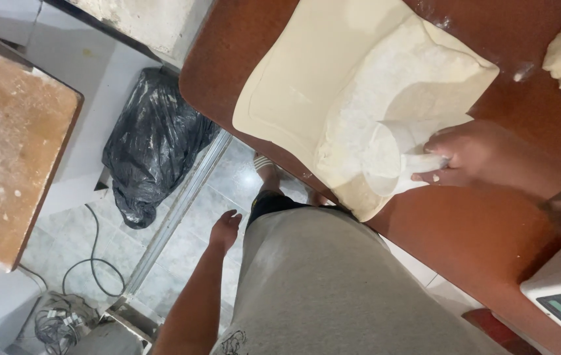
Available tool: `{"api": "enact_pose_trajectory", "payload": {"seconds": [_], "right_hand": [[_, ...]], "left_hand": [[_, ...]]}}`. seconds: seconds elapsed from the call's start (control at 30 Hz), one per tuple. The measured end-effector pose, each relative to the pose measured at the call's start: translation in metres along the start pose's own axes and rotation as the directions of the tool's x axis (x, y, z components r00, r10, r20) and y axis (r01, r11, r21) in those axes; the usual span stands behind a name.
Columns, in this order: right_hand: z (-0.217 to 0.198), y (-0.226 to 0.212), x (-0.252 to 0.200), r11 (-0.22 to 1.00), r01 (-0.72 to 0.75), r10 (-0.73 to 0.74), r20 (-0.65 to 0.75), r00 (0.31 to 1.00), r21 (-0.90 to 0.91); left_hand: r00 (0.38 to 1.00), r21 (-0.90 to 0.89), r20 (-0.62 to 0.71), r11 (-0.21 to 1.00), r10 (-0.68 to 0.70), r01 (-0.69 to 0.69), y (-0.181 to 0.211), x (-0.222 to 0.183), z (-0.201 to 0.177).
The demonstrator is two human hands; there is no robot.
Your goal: Preparing dough by dusting it with flour, spreading fat, and folding it to create layers.
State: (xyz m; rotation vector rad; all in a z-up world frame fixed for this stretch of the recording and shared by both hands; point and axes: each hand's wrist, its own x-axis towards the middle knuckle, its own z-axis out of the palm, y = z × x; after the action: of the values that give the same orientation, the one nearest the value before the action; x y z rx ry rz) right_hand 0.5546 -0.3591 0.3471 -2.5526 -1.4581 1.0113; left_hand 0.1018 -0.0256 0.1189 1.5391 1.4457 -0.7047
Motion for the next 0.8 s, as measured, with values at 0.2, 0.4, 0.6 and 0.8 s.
{"api": "enact_pose_trajectory", "payload": {"seconds": [0.2, 0.4, 0.6, 0.8], "right_hand": [[0.022, 0.010, -0.004, 0.995, 0.043, -0.038, 0.055, 0.998, -0.093], [-0.005, -0.016, -0.047, 0.990, -0.062, 0.054, 0.060, 0.997, 0.129], [0.022, 0.002, -0.077, 0.990, -0.142, 0.140, 0.069, 0.988, 0.026], [0.039, 0.003, -0.089, 0.956, -0.288, 0.291, 0.063, 0.955, -0.052]], "left_hand": [[1.000, 0.053, 0.001, 0.998, -0.023, 0.023, -0.010, 0.005, 0.003], [1.000, 0.065, -0.001, 0.998, 0.011, -0.010, 0.000, -0.001, -0.004], [0.999, 0.109, 0.010, 0.993, 0.039, -0.040, 0.017, -0.001, -0.003], [0.999, 0.134, -0.008, 0.990, 0.046, -0.045, 0.024, 0.007, 0.002]]}}
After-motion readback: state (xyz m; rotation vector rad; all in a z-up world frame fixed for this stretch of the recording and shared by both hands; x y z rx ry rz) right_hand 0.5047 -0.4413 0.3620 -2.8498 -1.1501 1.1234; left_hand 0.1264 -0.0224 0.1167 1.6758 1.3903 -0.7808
